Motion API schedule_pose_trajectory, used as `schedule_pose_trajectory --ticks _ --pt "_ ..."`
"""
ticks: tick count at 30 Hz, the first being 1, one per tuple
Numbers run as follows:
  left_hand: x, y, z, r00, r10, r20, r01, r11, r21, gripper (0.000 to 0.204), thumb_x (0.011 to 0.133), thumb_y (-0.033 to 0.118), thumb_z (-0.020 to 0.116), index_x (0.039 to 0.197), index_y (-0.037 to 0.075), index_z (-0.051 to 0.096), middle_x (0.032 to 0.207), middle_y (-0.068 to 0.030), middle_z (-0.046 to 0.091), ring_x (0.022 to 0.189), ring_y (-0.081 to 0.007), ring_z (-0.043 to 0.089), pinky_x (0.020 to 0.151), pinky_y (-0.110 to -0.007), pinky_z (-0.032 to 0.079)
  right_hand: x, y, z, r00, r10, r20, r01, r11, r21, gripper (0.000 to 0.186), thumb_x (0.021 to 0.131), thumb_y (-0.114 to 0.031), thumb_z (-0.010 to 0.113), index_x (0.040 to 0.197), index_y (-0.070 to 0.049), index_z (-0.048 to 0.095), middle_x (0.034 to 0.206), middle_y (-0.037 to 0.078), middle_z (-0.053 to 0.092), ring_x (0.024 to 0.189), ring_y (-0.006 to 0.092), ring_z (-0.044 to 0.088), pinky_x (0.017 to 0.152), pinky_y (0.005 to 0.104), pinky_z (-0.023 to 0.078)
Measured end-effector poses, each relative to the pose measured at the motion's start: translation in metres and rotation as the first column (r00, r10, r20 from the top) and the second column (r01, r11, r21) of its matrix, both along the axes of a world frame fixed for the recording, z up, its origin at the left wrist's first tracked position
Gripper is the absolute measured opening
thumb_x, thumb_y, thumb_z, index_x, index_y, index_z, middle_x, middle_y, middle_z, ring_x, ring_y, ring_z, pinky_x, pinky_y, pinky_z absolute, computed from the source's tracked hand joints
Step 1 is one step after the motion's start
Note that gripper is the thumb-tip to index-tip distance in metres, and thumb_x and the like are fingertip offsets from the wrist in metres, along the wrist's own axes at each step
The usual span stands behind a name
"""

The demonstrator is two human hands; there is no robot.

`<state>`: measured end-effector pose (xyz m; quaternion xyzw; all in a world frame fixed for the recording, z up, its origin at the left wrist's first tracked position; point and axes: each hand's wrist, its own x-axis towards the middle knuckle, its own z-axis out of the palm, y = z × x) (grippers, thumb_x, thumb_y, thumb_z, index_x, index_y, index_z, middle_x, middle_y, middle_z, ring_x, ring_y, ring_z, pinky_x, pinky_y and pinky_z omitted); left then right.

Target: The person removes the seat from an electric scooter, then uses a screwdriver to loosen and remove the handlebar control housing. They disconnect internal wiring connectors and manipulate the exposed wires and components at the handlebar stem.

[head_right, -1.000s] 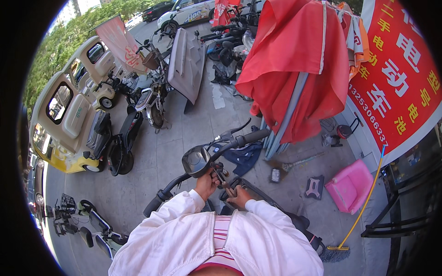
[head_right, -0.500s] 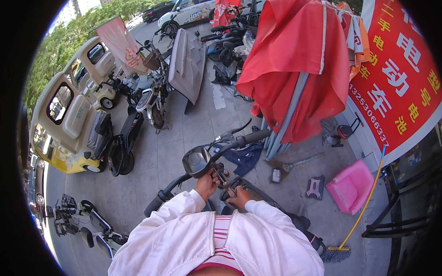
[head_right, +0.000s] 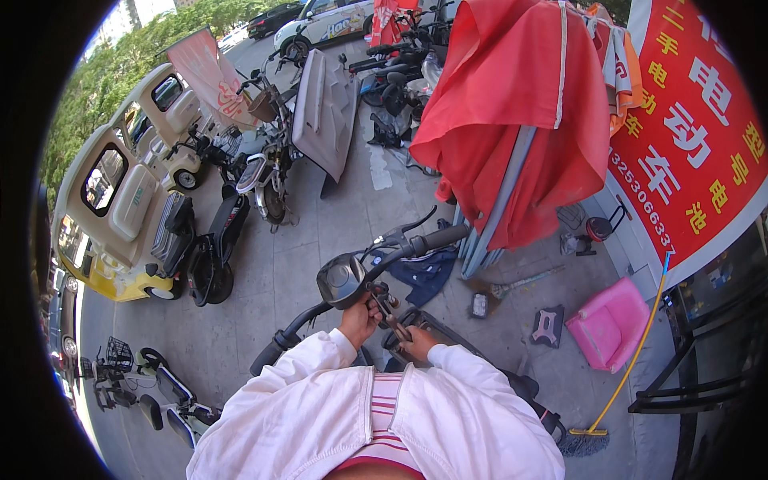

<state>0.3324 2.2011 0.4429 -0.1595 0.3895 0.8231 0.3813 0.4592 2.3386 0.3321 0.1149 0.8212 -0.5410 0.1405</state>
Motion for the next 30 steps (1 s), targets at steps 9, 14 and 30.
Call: schedule_pose_trajectory --ticks 9,14,30 --pt "0.001 -0.001 0.008 1.000 -0.017 0.009 0.018 1.000 -0.019 0.020 0.100 0.024 0.045 0.097 0.008 0.058 0.062 0.0047 0.036 0.051 -0.0076 0.033 0.049 -0.024 0.032 0.003 0.000 0.008 0.997 -0.071 0.016 0.070 0.995 0.067 0.051 0.072 -0.029 0.081 0.100 0.001 0.051 0.103 0.021 0.063 0.097 0.0314 0.063 0.084 0.0384 0.048" --pt "-0.001 -0.003 0.001 1.000 -0.004 0.016 0.005 1.000 -0.012 0.019 0.100 0.022 0.045 0.096 0.008 0.057 0.063 0.0029 0.038 0.052 -0.0092 0.033 0.050 -0.026 0.032 0.002 -0.001 0.015 0.995 -0.070 0.068 0.063 0.993 0.100 0.049 0.075 -0.028 0.079 0.102 0.002 0.051 0.105 0.022 0.062 0.099 0.0308 0.062 0.086 0.0380 0.047" --pt "0.000 -0.003 0.000 1.000 0.012 0.006 -0.012 0.999 -0.032 0.020 0.100 0.025 0.045 0.096 0.009 0.057 0.062 0.0049 0.036 0.051 -0.0069 0.033 0.048 -0.023 0.033 0.004 -0.006 0.001 0.993 -0.119 0.025 0.115 0.985 0.127 0.048 0.075 -0.027 0.079 0.101 0.002 0.052 0.105 0.021 0.063 0.097 0.0311 0.063 0.085 0.0383 0.048"
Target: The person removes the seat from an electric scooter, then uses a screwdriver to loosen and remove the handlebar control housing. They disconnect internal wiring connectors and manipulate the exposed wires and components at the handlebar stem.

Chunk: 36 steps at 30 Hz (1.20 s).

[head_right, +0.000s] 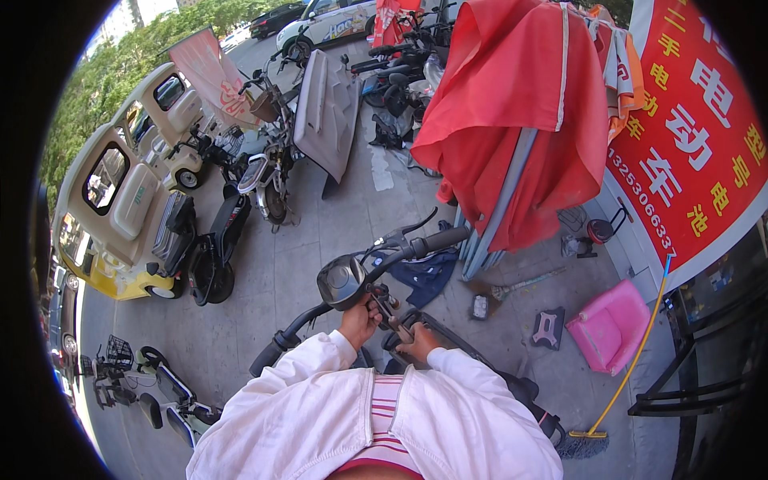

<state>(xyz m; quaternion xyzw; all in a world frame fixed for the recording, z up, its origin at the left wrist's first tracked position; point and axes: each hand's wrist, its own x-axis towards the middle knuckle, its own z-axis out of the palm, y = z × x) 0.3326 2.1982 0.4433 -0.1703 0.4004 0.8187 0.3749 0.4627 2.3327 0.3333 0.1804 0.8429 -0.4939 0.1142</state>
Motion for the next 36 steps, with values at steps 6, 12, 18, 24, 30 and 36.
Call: schedule_pose_trajectory --ticks 6,12,18,24,30,36 --pt "0.001 0.002 0.003 1.000 -0.009 -0.008 0.009 1.000 -0.013 0.021 0.100 0.025 0.045 0.096 0.009 0.058 0.063 0.0050 0.036 0.051 -0.0071 0.033 0.048 -0.023 0.033 -0.003 0.007 0.001 0.995 0.082 0.062 -0.078 0.995 -0.057 0.055 0.073 -0.031 0.081 0.103 0.003 0.050 0.105 0.022 0.062 0.097 0.0309 0.062 0.085 0.0381 0.048" --pt "0.001 0.002 0.002 1.000 -0.018 -0.015 0.018 1.000 0.014 0.020 0.100 0.025 0.046 0.095 0.009 0.057 0.063 0.0049 0.036 0.051 -0.0072 0.034 0.048 -0.023 0.032 0.000 0.004 0.002 0.996 0.067 0.056 -0.065 0.997 -0.031 0.054 0.074 -0.030 0.080 0.105 0.002 0.049 0.104 0.022 0.062 0.098 0.0313 0.062 0.086 0.0387 0.047" --pt "-0.001 -0.002 -0.004 1.000 -0.014 0.004 0.013 0.999 0.049 0.020 0.101 0.024 0.046 0.096 0.008 0.058 0.064 0.0037 0.040 0.053 -0.0090 0.034 0.051 -0.025 0.032 0.000 0.002 0.008 0.998 0.060 0.029 -0.061 0.998 0.025 0.055 0.076 -0.032 0.078 0.107 0.001 0.048 0.104 0.022 0.062 0.097 0.0307 0.062 0.085 0.0391 0.047" --pt "0.002 0.000 0.004 1.000 -0.023 -0.004 0.023 0.998 0.050 0.018 0.100 0.023 0.047 0.096 0.009 0.057 0.065 0.0034 0.039 0.054 -0.0092 0.034 0.052 -0.025 0.032 0.001 0.004 -0.006 0.997 0.058 -0.055 -0.061 0.997 -0.043 0.056 0.073 -0.031 0.081 0.106 0.000 0.048 0.101 0.020 0.062 0.093 0.0292 0.062 0.082 0.0389 0.048" --pt "-0.001 -0.004 -0.005 1.000 0.002 0.001 -0.002 0.997 0.079 0.015 0.100 0.020 0.047 0.088 0.011 0.049 0.066 0.0024 0.039 0.054 -0.0108 0.034 0.052 -0.026 0.032 0.001 0.000 0.003 0.998 0.049 0.029 -0.049 0.999 -0.010 0.052 0.076 -0.031 0.079 0.107 0.000 0.050 0.100 0.020 0.063 0.091 0.0303 0.063 0.082 0.0382 0.048" --pt "0.000 0.000 -0.002 1.000 -0.007 -0.008 0.008 0.997 0.071 0.014 0.100 0.019 0.046 0.090 0.011 0.051 0.065 0.0023 0.040 0.054 -0.0108 0.035 0.052 -0.027 0.033 0.001 0.003 -0.011 0.982 0.123 -0.144 -0.116 0.992 0.056 0.055 0.072 -0.033 0.082 0.102 0.002 0.052 0.100 0.020 0.063 0.088 0.0323 0.062 0.079 0.0391 0.048"
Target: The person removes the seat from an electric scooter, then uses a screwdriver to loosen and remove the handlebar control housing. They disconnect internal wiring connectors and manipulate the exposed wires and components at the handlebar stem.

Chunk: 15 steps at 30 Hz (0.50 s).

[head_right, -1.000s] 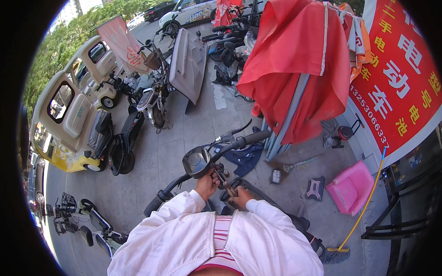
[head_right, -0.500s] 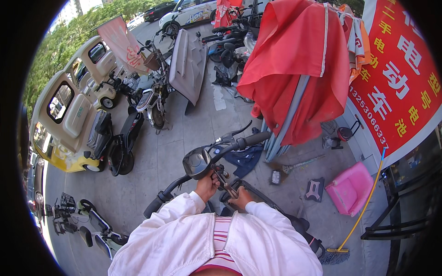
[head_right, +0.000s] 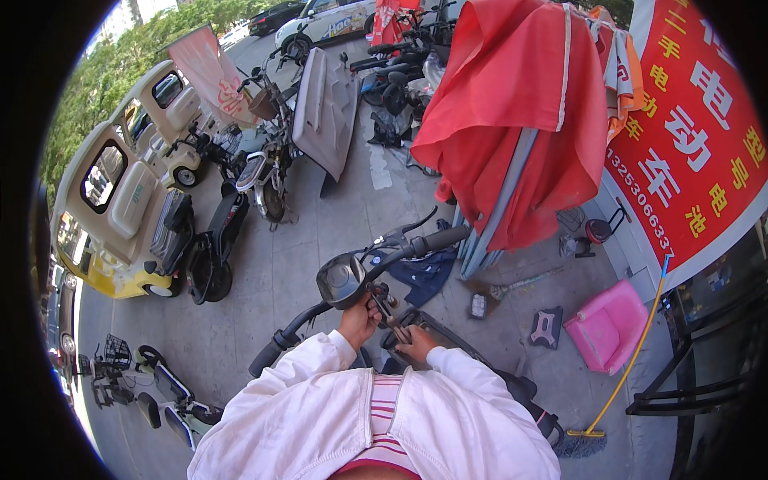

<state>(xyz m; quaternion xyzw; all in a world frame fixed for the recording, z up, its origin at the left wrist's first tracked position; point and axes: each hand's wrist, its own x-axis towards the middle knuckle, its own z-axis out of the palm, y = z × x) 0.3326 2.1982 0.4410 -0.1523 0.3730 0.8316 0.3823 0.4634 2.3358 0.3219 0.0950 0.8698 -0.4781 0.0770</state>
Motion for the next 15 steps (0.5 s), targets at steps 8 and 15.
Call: schedule_pose_trajectory --ticks 8,15 --pt "0.000 -0.004 0.002 1.000 -0.002 0.023 0.003 1.000 -0.028 0.018 0.101 0.022 0.045 0.095 0.008 0.055 0.064 0.0026 0.041 0.052 -0.0100 0.035 0.051 -0.025 0.034 0.000 -0.008 0.022 0.977 -0.123 0.177 0.123 0.992 0.013 0.050 0.076 -0.032 0.078 0.103 0.001 0.053 0.098 0.021 0.063 0.091 0.0320 0.063 0.082 0.0397 0.047" --pt "0.000 0.000 0.002 1.000 -0.024 -0.009 0.024 1.000 0.005 0.019 0.100 0.022 0.045 0.097 0.007 0.056 0.065 0.0026 0.040 0.053 -0.0097 0.035 0.052 -0.026 0.033 -0.006 0.000 0.001 0.993 0.003 0.120 0.016 0.988 -0.155 0.057 0.070 -0.036 0.083 0.101 0.000 0.052 0.098 0.021 0.064 0.090 0.0313 0.064 0.079 0.0384 0.048"
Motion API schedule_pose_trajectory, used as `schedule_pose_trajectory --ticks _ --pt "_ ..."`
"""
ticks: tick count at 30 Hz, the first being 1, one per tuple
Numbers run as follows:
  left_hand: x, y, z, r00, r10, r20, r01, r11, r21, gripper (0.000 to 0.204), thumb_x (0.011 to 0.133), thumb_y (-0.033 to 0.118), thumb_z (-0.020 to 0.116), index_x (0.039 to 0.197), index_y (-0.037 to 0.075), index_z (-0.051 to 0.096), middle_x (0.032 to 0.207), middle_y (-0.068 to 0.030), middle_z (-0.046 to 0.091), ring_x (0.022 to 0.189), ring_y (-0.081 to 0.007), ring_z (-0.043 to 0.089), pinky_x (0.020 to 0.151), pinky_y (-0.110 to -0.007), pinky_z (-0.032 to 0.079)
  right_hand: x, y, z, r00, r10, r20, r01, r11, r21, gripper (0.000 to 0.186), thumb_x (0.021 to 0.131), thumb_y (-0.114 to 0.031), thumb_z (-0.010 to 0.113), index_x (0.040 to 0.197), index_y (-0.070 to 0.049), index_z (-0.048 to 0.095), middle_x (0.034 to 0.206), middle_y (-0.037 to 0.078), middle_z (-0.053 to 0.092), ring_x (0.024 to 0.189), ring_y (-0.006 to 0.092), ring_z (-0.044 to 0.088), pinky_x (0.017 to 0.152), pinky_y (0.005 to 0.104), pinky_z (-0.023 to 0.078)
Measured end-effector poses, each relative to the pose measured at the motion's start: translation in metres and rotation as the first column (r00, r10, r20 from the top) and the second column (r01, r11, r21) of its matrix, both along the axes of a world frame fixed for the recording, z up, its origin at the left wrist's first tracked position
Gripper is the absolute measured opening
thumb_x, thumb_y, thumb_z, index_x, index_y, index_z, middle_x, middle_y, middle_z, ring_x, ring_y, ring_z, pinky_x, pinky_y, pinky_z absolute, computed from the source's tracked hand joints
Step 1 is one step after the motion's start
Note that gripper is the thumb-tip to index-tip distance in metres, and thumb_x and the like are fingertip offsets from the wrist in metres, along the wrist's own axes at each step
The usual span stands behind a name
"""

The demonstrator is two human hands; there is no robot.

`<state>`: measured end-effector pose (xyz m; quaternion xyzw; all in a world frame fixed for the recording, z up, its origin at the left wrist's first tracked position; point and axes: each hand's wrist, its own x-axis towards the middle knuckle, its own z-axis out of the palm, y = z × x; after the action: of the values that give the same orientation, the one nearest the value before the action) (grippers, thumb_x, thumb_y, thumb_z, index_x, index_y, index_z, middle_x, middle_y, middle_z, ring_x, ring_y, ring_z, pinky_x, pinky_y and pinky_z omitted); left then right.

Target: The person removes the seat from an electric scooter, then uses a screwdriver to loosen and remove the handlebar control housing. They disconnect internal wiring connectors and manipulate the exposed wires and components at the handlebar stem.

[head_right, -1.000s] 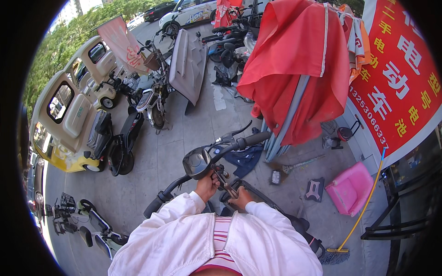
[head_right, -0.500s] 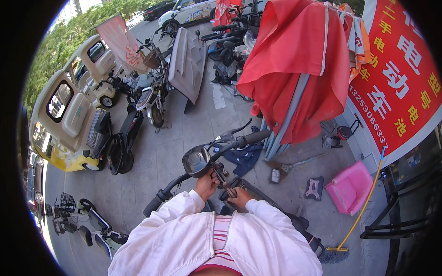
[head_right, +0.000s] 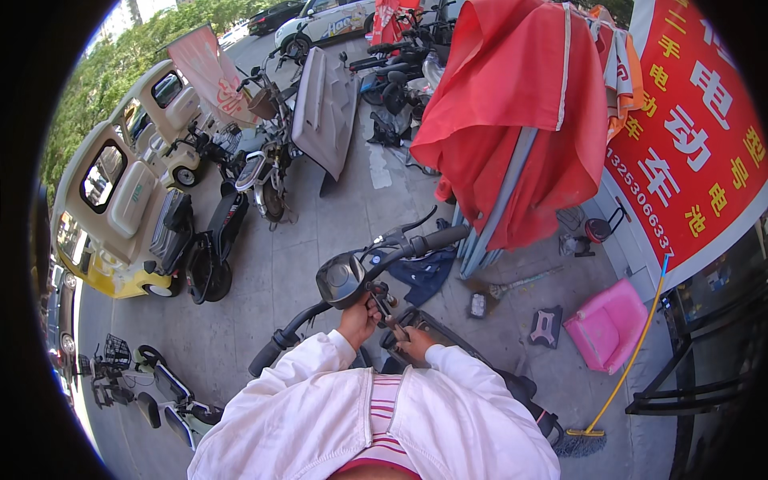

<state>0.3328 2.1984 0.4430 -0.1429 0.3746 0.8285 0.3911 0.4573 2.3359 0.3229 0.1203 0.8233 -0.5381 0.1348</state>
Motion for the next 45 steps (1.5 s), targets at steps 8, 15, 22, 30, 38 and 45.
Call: schedule_pose_trajectory --ticks 8,15,22,30,38,45 --pt "0.000 -0.004 -0.002 1.000 0.021 0.008 -0.020 0.999 -0.027 0.018 0.100 0.021 0.046 0.096 0.007 0.056 0.065 0.0030 0.040 0.053 -0.0092 0.033 0.052 -0.026 0.032 0.003 -0.006 0.010 0.995 -0.083 0.056 0.077 0.991 0.111 0.058 0.070 -0.036 0.082 0.101 0.001 0.050 0.097 0.020 0.063 0.089 0.0305 0.063 0.080 0.0391 0.048" --pt "-0.001 -0.005 -0.004 1.000 0.012 -0.002 -0.012 1.000 -0.012 0.015 0.100 0.020 0.046 0.095 0.008 0.054 0.065 0.0033 0.040 0.053 -0.0094 0.033 0.052 -0.026 0.032 0.004 -0.008 0.011 0.993 -0.096 0.063 0.088 0.988 0.124 0.055 0.073 -0.033 0.079 0.104 0.001 0.050 0.099 0.021 0.063 0.092 0.0299 0.062 0.082 0.0389 0.047" --pt "0.001 0.000 0.000 1.000 -0.008 -0.022 0.008 1.000 -0.008 0.014 0.100 0.020 0.046 0.094 0.010 0.054 0.065 0.0030 0.041 0.053 -0.0094 0.033 0.052 -0.026 0.032 0.003 0.000 -0.002 1.000 -0.028 -0.012 0.029 0.997 0.070 0.059 0.071 -0.036 0.081 0.106 0.001 0.050 0.100 0.022 0.063 0.093 0.0326 0.063 0.081 0.0401 0.048" --pt "0.002 -0.004 -0.001 1.000 0.003 -0.006 -0.003 1.000 -0.015 0.015 0.100 0.020 0.046 0.094 0.009 0.055 0.065 0.0030 0.042 0.053 -0.0092 0.035 0.052 -0.025 0.033 0.012 -0.012 0.024 0.991 -0.134 0.018 0.129 0.978 0.166 0.047 0.077 -0.032 0.075 0.107 -0.002 0.054 0.103 0.020 0.063 0.094 0.0346 0.062 0.084 0.0403 0.047" --pt "0.004 0.000 0.001 0.999 0.041 -0.029 -0.042 0.998 -0.043 0.017 0.099 0.021 0.047 0.092 0.009 0.057 0.065 0.0028 0.041 0.053 -0.0096 0.036 0.049 -0.024 0.033 0.005 -0.004 0.030 0.998 -0.017 0.058 0.013 0.997 0.077 0.048 0.072 -0.033 0.078 0.100 -0.001 0.056 0.104 0.020 0.063 0.095 0.0332 0.062 0.083 0.0402 0.047" --pt "0.004 0.001 -0.004 0.997 0.077 -0.032 -0.078 0.995 -0.060 0.015 0.099 0.018 0.049 0.095 0.008 0.059 0.064 0.0036 0.040 0.052 -0.0087 0.036 0.048 -0.023 0.033 0.012 -0.006 0.040 0.995 -0.095 -0.043 0.096 0.995 0.022 0.045 0.074 -0.028 0.075 0.103 -0.001 0.055 0.102 0.019 0.062 0.093 0.0324 0.061 0.083 0.0401 0.047"
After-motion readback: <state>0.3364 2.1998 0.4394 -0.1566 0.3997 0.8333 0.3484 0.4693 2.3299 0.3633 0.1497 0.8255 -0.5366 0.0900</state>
